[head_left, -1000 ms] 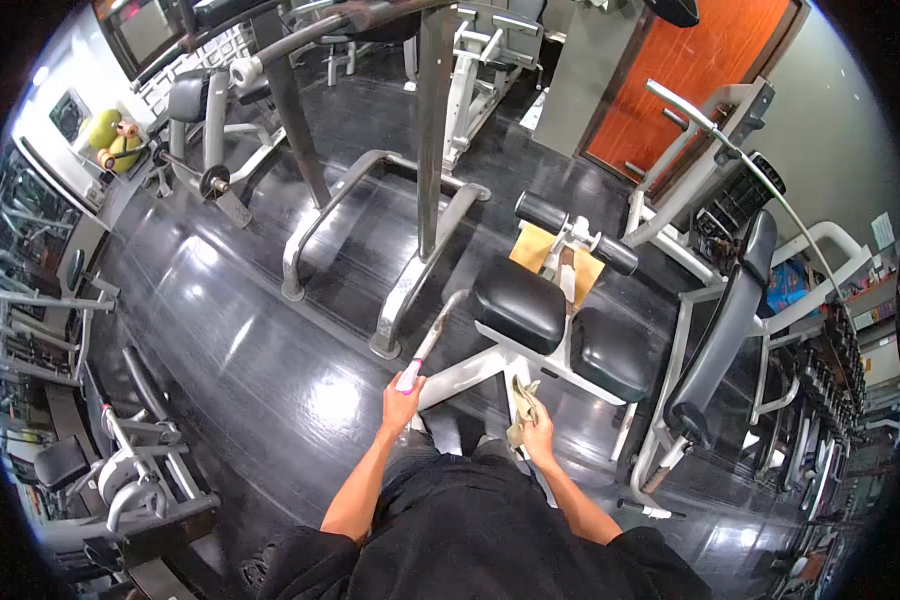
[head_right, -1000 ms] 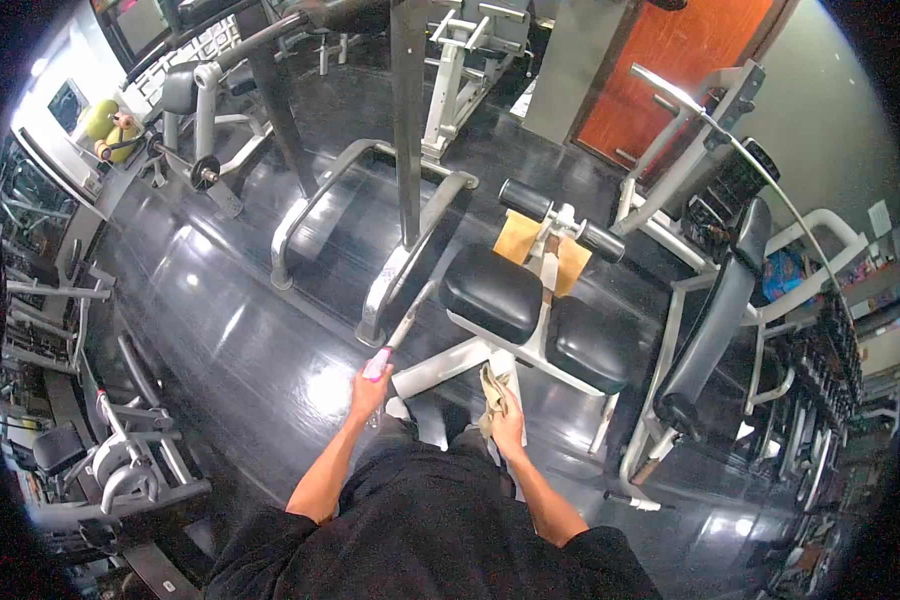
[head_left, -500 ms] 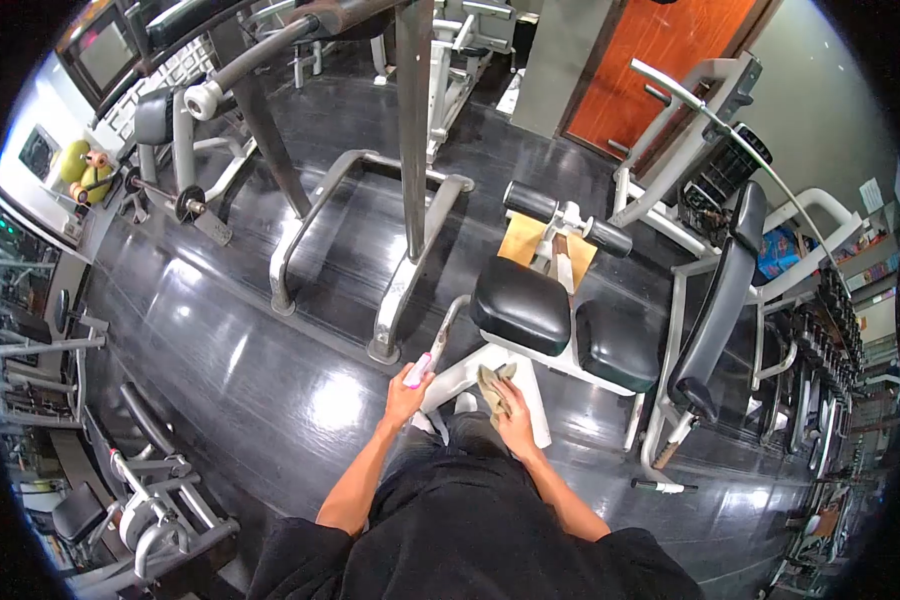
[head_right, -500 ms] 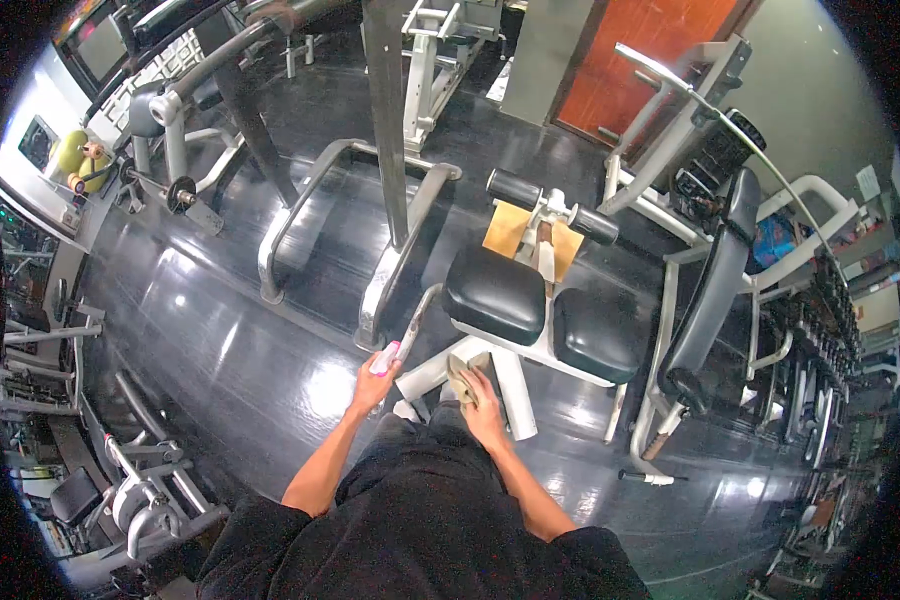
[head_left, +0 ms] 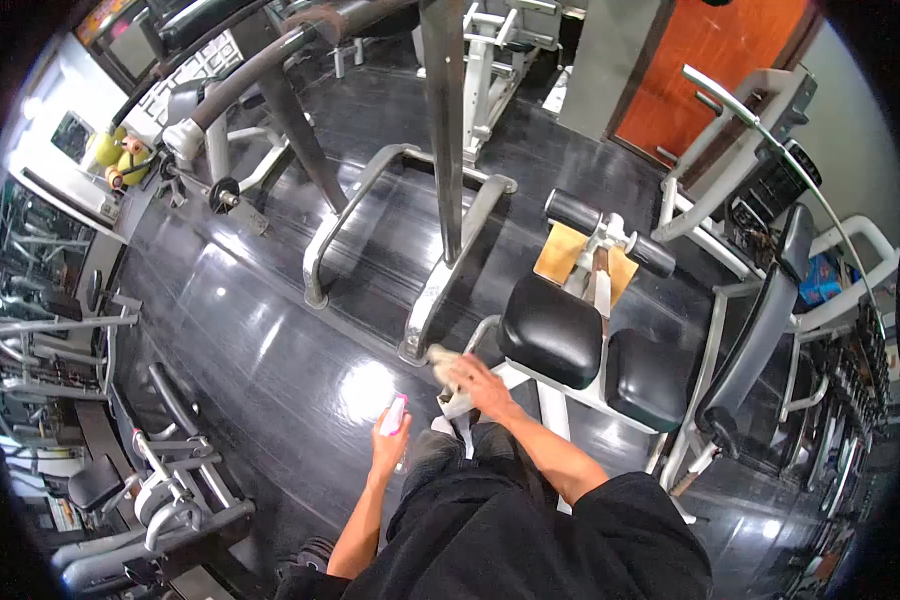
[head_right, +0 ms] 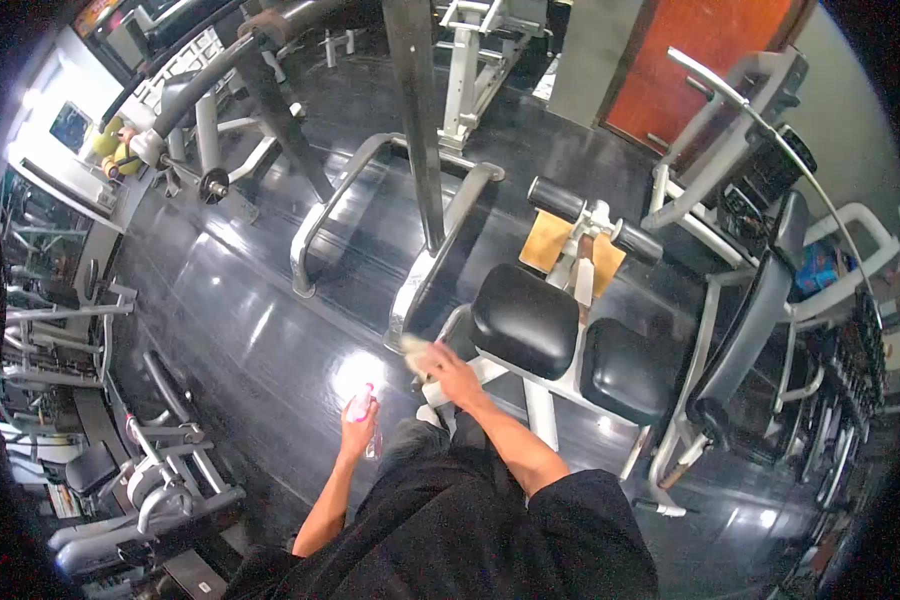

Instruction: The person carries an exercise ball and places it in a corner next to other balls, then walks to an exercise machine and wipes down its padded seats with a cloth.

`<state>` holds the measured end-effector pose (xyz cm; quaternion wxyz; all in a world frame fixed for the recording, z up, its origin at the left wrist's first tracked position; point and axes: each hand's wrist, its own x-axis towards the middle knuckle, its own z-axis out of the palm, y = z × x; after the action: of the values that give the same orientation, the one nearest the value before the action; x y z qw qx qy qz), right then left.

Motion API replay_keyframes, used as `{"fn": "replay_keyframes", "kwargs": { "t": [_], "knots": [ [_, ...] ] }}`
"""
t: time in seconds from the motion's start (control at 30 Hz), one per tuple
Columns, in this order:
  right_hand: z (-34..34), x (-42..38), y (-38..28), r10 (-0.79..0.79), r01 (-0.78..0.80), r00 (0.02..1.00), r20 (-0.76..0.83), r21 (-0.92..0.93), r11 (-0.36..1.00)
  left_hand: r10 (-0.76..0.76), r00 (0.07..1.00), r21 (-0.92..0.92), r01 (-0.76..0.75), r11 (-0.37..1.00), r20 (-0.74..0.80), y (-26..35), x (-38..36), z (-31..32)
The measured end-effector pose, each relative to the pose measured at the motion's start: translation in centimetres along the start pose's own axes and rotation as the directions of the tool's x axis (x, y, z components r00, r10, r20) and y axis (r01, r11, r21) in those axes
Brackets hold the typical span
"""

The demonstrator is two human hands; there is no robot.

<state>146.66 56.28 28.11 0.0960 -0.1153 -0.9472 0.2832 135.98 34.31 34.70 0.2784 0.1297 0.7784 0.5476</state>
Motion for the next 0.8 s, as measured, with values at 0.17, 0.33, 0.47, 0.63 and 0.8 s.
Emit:
{"fn": "replay_keyframes", "kwargs": {
  "t": [0.17,0.33,0.47,0.63,0.8],
  "knots": [
    [1.5,2.9,2.7,0.197,-0.205,0.96,-0.199,-0.021,0.979,-0.024,0.995,0.012,0.025,1.0,-0.095,-1.0,-1.1,-0.2],
    [-0.3,2.3,-2.7,0.495,-0.455,0.869,-0.024,0.355,0.817,-0.06,0.992,0.0,0.06,0.998,-0.113,-0.8,-2.2,0.5],
    [0.9,-0.4,-2.9,0.185,-0.15,0.974,-0.133,0.236,0.96,-0.047,0.995,0.03,0.05,0.998,-0.085,-1.1,-1.9,1.3],
    [-3.4,1.4,-2.8,-0.039,-0.01,0.98,0.194,0.247,0.969,-0.058,0.994,0.021,0.06,0.998,-0.092,-0.2,-1.6,1.9],
    [-5.8,8.5,1.8,0.059,-0.053,0.997,0.047,-0.125,0.991,-0.026,0.993,-0.038,0.021,0.999,-0.117,0.6,-1.0,2.4]
  ]
}}
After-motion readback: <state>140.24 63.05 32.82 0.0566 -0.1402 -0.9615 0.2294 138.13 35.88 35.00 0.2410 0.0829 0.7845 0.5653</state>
